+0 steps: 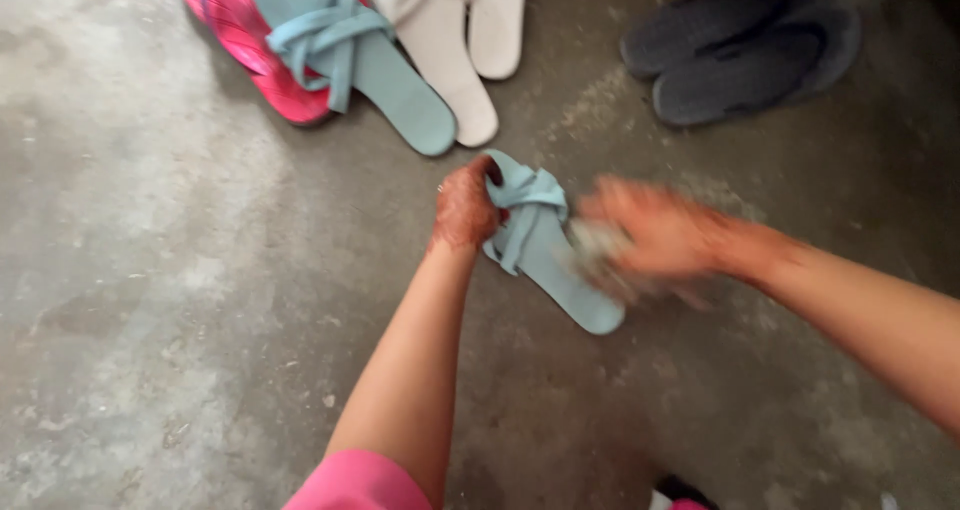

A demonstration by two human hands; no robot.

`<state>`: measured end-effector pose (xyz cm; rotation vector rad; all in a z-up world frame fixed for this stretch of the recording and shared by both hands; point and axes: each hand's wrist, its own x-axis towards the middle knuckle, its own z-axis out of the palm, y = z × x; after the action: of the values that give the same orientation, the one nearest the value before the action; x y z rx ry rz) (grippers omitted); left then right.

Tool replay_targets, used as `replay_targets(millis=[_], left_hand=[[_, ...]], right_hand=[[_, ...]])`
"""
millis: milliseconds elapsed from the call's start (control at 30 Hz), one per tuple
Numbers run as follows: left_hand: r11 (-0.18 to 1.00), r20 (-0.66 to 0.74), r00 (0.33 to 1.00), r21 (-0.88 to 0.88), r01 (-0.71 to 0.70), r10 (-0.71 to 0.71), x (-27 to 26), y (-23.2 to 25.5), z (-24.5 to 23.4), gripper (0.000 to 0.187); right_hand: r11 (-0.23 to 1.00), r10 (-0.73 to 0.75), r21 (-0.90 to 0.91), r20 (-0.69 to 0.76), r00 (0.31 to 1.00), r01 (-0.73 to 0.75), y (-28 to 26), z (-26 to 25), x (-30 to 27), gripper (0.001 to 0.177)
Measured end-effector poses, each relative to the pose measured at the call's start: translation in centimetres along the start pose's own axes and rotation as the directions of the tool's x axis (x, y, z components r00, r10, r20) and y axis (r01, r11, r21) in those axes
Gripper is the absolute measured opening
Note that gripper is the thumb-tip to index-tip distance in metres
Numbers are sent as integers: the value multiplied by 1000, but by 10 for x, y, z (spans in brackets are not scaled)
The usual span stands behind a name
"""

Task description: The person wipes several pairs of shoes and sandals with a cloth on a concrete floor. They handle floral slip-ons, beaded slides, and plastic sandals, cleaning the exterior surfaces before placing them on a black metal shoe rack.

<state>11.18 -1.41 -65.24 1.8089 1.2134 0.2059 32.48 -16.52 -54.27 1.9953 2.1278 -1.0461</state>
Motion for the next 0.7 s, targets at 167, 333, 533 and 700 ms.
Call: replay_targets(millis=[167,333,533,700], left_hand=[[989,-174,975,69,-128,138,10,-1,16,36],[996,-178,980,44,-84,90,2,-2,19,41],[987,-72,995,152,-54,66,-4,5,9,54],[957,-72,997,290,23,-2,-24,40,16,73]], right_hand=[[987,-159,-80,-399,903,139,-38,52,53,61],[986,-128,-31,466,875,161,-16,87,-20,67],[979,84,143,369,925,-146,-7,18,-17,71],[999,17,50,-473,881,8,-35,12,34,58]])
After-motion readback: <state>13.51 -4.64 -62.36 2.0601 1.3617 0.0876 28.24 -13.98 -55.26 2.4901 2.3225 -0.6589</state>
